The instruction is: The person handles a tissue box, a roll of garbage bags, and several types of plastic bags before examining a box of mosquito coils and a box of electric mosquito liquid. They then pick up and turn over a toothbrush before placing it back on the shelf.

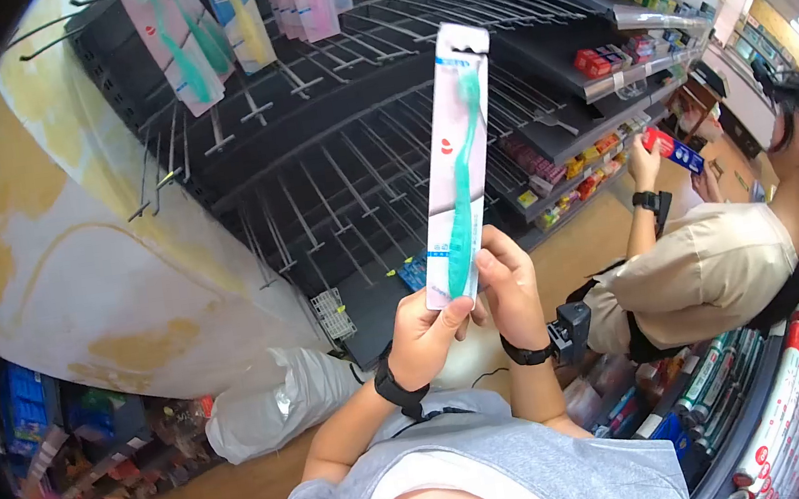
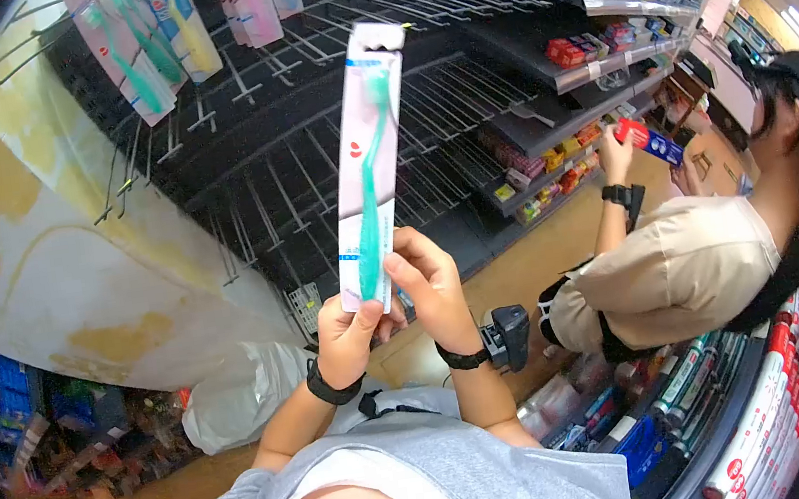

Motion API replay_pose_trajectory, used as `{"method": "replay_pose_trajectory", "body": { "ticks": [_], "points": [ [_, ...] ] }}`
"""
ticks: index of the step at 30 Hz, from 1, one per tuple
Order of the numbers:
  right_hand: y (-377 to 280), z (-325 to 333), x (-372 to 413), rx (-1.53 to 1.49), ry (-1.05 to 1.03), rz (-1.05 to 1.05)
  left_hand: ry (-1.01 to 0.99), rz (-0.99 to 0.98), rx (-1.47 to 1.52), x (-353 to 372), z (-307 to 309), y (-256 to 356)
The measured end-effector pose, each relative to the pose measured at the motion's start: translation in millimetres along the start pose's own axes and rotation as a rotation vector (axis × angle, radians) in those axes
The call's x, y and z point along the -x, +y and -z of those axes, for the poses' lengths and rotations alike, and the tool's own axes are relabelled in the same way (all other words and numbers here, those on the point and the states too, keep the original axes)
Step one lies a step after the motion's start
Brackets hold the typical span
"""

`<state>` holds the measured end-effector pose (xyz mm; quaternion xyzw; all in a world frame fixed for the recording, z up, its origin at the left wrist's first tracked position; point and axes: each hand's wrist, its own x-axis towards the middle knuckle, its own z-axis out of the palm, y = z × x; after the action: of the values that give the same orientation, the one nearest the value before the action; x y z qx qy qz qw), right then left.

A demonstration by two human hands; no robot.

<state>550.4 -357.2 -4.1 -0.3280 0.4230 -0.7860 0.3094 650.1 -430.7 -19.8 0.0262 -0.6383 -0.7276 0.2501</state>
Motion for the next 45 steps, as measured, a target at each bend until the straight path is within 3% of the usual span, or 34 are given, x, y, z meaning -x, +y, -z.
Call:
{"method": "replay_pose_trajectory", "body": {
  "ticks": [4,9,19,24,28,45],
  "points": [
    [-4.3,2.5,8.9,0.013,0.071,0.004,0.021,-0.035,0.045,-1.9,-12.5,-5.9],
    [-6.4,3.0,8.9,-0.177,0.009,-0.032,0.011,-0.093,-0.026,-0.7,-14.8,-8.1],
    [-6.7,-19.1,5.1,-0.085,0.127,-0.104,-0.1,-0.033,0.141,5.8,9.5,-7.9],
    [-3.6,-25.6,4.1,-0.027,0.118,-0.05,-0.043,-0.01,0.192,7.2,7.8,-2.5],
    [6.5,-27.1,4.0,0.014,0.125,0.038,-0.159,-0.014,0.275,8.4,8.8,-6.5],
    [3.5,-41.6,5.3,-0.161,0.142,-0.033,-0.255,-0.017,0.287,8.7,20.4,-6.6]
  ]
}}
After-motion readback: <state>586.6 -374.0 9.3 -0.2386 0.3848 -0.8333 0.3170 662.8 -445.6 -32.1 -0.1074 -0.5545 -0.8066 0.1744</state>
